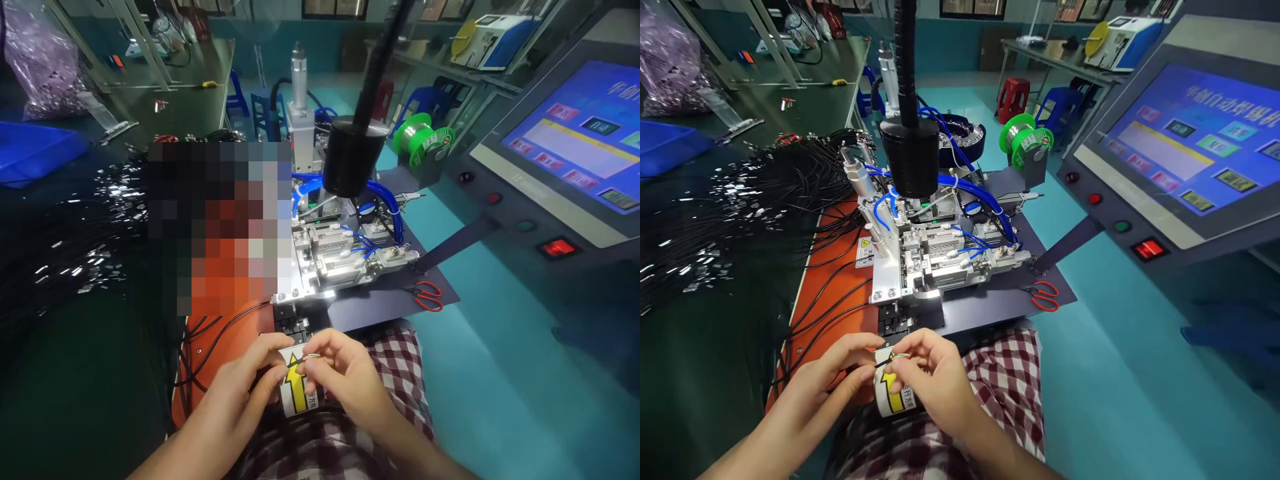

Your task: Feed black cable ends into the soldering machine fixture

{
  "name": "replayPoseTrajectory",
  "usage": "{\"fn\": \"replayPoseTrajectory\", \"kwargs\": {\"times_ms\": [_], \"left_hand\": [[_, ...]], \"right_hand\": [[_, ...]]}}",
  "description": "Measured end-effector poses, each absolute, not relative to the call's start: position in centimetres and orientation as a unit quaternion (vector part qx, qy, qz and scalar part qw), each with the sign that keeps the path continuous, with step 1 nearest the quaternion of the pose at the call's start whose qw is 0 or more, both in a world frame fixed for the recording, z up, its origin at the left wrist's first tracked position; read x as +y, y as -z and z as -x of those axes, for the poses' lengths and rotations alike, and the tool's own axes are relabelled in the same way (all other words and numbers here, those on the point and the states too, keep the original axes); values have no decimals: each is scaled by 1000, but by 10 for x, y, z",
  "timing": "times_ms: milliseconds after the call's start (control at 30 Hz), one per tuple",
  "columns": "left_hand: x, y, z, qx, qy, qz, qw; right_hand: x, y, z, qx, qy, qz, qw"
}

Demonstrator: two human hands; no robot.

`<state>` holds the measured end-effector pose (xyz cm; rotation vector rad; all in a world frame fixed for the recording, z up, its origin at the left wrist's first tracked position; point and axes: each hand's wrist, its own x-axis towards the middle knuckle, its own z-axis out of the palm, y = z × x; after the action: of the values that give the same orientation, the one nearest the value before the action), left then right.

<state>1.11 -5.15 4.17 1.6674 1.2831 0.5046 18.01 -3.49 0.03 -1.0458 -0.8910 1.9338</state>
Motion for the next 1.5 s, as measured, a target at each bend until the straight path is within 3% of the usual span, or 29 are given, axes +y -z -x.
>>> {"fn": "replayPoseTrajectory", "kwargs": {"times_ms": [433,1267,1500], "left_hand": [[-36,-35,-24,508,-288,-428,690],[-37,-31,-25,478,-301,-435,701],[-39,-30,-27,531,-280,-485,635]], "right_hand": [[-19,7,-194,-319,-763,373,421],[-17,10,-191,-364,-733,412,400],[-17,5,-199,-403,-721,415,383]]}}
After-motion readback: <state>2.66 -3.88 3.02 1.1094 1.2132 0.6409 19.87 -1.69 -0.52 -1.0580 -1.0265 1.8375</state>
